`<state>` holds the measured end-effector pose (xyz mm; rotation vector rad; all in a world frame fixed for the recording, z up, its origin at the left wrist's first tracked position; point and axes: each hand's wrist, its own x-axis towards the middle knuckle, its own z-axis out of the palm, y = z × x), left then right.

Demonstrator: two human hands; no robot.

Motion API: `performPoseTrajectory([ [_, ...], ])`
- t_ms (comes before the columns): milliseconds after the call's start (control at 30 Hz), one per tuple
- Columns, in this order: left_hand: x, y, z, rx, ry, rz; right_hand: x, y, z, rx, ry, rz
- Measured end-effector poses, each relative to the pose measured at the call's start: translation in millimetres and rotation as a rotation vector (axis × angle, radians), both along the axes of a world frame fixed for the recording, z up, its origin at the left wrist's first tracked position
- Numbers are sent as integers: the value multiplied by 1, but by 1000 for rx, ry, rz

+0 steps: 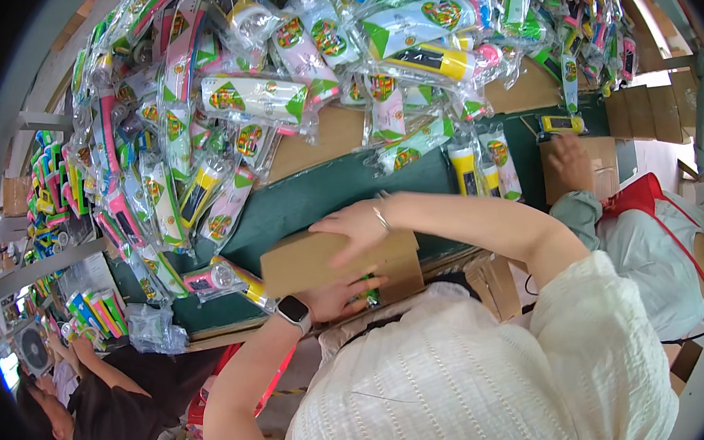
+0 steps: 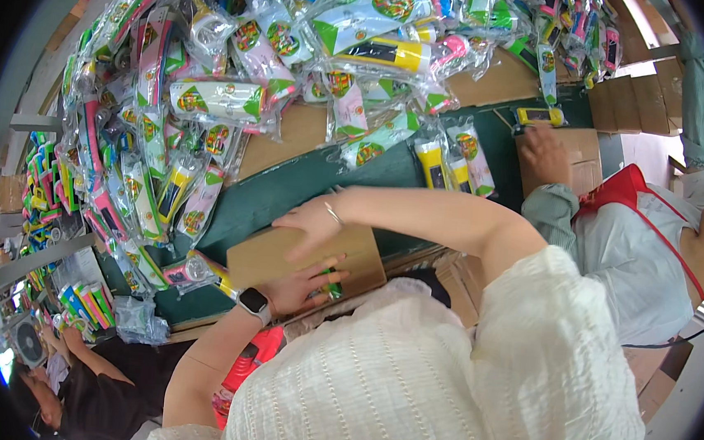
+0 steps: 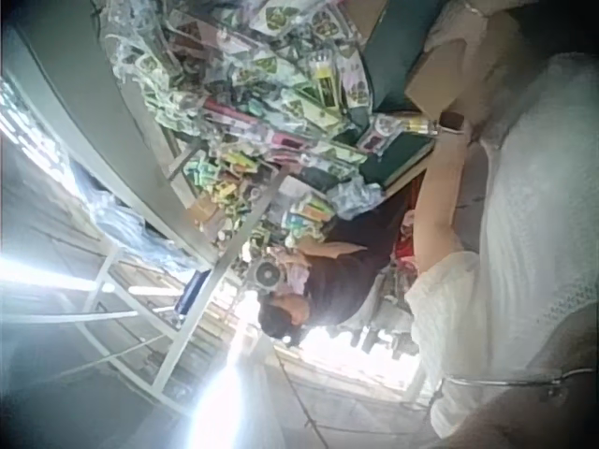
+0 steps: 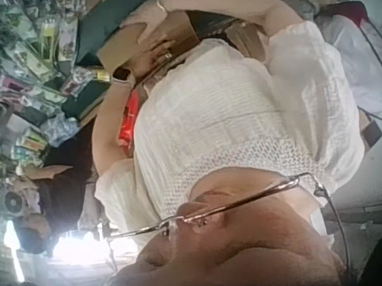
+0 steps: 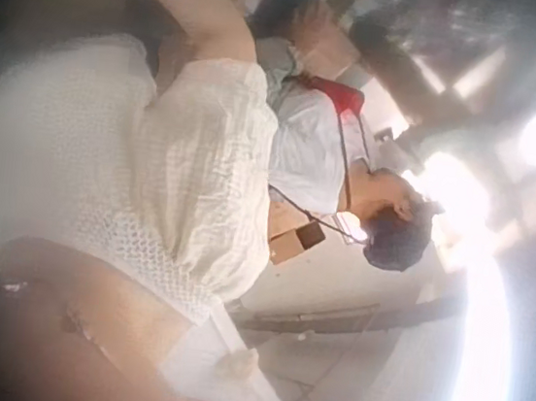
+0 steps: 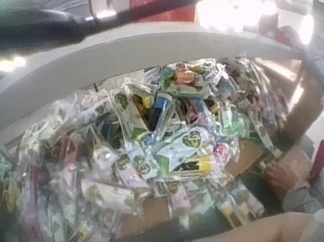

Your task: The person packs packaged electronic or consumer goods by picking them up from a central pile and placing them into cardboard boxes, then seals the boxes with tape using a tape dispenser.

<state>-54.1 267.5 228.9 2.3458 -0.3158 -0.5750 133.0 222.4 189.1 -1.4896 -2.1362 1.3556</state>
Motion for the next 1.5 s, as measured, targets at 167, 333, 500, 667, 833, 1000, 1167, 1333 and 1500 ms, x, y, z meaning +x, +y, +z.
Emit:
performPoseTrajectory([
  [167, -34, -10, 66, -333, 38, 656, 6, -35, 8, 301, -178, -202],
  [333, 34, 2, -15, 641, -399, 881, -7, -38, 14, 320, -230, -302],
  [500, 21, -1, -41, 509, -433, 933, 45, -20, 17, 181, -273, -31],
  [667, 14, -16, -40, 541, -447, 982, -21, -59, 19, 250, -471, -645],
  [833, 29, -31, -30, 533, -511, 1013, -14, -55, 11, 418, -474, -728],
  [1000, 51, -18, -34, 485, -583, 1003, -2, -48, 10, 332, -605, -652],
  [1167, 20, -35, -69, 529, -641, 1092, 12, -33, 177, 1016, -316, -707],
  [1333, 17, -42, -61, 438, -599, 1117, 120, 6, 364, 1569, -938, -948],
  [1500, 46, -25, -45, 529, -635, 1028, 229, 58, 439, 888, -1264, -783],
])
